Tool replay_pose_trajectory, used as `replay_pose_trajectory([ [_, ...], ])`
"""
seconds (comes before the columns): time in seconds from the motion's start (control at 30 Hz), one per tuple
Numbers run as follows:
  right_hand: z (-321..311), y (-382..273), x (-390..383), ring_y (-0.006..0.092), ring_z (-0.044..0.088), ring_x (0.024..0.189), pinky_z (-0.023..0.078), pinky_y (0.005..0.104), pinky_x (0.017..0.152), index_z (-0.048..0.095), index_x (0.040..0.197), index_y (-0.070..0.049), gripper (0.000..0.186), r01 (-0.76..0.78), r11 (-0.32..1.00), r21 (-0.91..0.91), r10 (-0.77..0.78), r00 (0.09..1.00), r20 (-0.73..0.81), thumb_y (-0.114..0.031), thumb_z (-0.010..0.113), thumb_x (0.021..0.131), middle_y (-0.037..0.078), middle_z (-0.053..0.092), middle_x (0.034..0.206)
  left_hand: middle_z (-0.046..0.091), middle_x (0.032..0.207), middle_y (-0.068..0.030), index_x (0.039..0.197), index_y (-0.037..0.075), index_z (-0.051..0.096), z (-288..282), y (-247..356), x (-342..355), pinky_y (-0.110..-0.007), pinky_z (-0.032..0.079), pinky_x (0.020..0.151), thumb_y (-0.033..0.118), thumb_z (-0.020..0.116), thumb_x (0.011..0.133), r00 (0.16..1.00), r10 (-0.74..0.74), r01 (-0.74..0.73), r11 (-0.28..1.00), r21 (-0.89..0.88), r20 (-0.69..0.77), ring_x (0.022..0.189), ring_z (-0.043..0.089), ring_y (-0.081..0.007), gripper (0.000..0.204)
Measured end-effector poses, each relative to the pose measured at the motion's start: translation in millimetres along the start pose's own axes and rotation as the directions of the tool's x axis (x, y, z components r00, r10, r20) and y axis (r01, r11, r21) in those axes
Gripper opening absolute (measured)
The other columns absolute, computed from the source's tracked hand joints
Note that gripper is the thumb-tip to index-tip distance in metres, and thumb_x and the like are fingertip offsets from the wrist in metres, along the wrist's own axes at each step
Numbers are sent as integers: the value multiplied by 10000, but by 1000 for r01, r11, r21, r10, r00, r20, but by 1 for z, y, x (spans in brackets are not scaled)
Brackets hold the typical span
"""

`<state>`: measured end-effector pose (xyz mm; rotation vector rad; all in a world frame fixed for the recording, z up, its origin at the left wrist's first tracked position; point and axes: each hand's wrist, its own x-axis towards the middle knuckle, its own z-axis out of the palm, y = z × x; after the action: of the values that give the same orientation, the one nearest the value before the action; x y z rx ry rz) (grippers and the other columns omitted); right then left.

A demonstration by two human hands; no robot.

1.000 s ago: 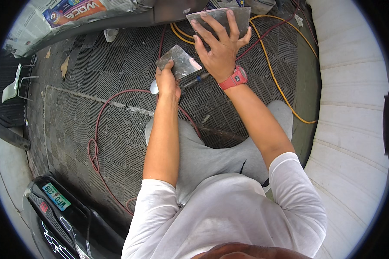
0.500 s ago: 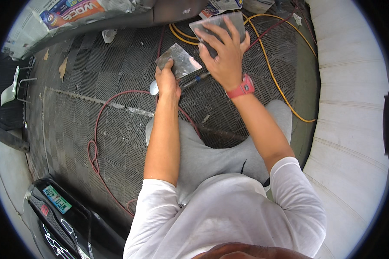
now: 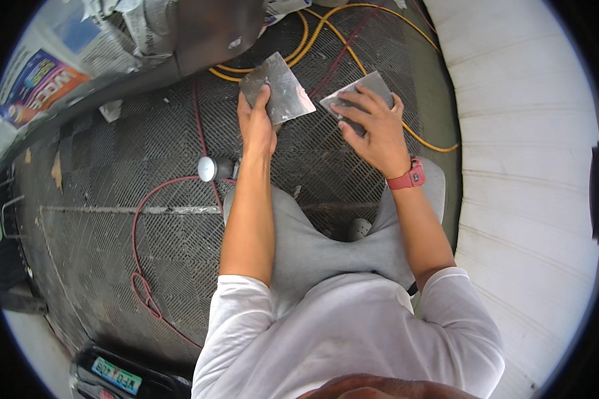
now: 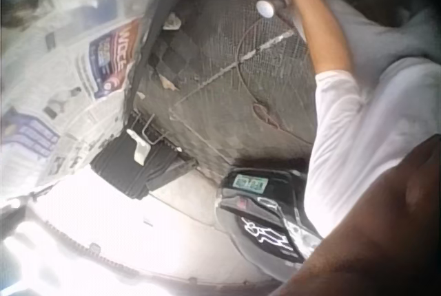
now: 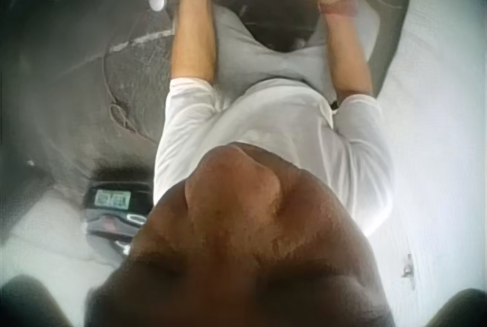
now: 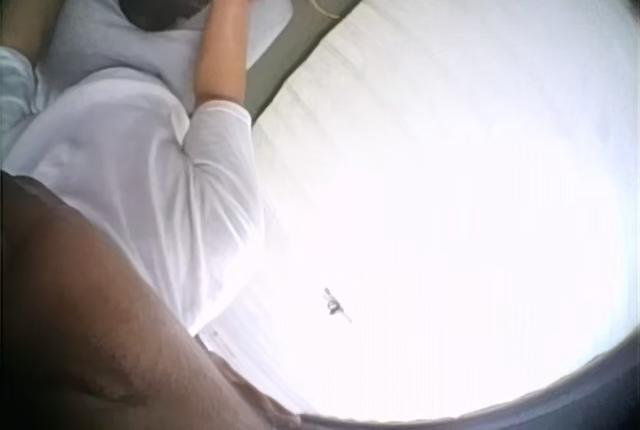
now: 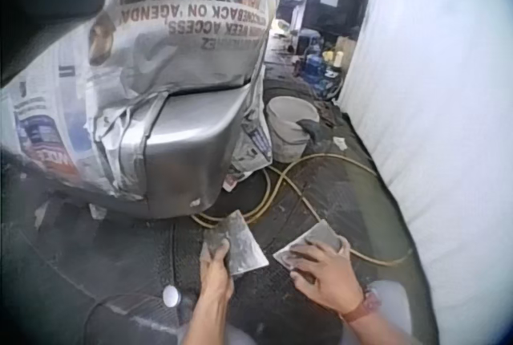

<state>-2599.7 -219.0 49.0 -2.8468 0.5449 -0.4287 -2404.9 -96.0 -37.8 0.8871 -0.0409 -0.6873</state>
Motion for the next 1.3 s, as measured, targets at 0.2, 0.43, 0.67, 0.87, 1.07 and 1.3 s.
replay_pose_trajectory([
  [0.2,-24,-11,6,248,521,1423,240,741,1140,761,1256,-275,340,-133,981,-144,140,989,42,-260,688,924,-60,667,1386,599,1393,-184,1524,-32,448,16,-35,21,-371,475,1070,218,659,1041,995,67,-83,960,267,67,1252,596,-259,584],
  [0.43,-9,3,-6,245,566,1356,288,757,1079,770,1226,-251,325,-201,973,-115,213,971,104,-263,702,908,-44,681,1348,607,1389,-149,1493,-8,492,31,-52,33,-366,463,1081,179,638,1048,997,16,-29,984,177,76,1255,593,-243,504],
  [0.67,-62,22,15,243,605,1311,411,578,1109,711,1331,-116,374,-171,642,748,314,948,-53,-273,658,996,55,671,1384,630,1373,-126,1435,34,544,-16,-62,74,-408,524,1048,103,629,1028,970,-86,71,995,-71,-229,1234,636,-260,421],
  [0.87,-100,73,51,293,651,1268,562,572,1004,583,1439,-26,507,38,-536,843,386,900,205,-386,536,1086,131,653,1401,658,1317,-142,1339,-48,558,-36,-60,93,-375,599,982,112,596,1060,914,-76,33,993,-116,-398,1167,683,-265,324],
  [1.07,-75,127,89,424,587,1339,510,713,1011,482,1512,-24,647,92,-808,582,319,898,302,-514,431,1093,208,562,1493,656,1330,-127,1358,-25,566,-18,-53,90,-387,568,1015,112,610,1048,861,27,1,998,55,-508,1164,670,-263,342],
  [1.3,-44,200,163,443,540,1378,458,761,1039,481,1503,-39,629,-2,-872,489,172,935,311,-505,463,1081,206,551,1495,650,1328,-107,1461,20,513,24,-45,66,-373,558,1021,112,633,1035,884,-10,75,990,122,-467,1179,661,-234,452],
])
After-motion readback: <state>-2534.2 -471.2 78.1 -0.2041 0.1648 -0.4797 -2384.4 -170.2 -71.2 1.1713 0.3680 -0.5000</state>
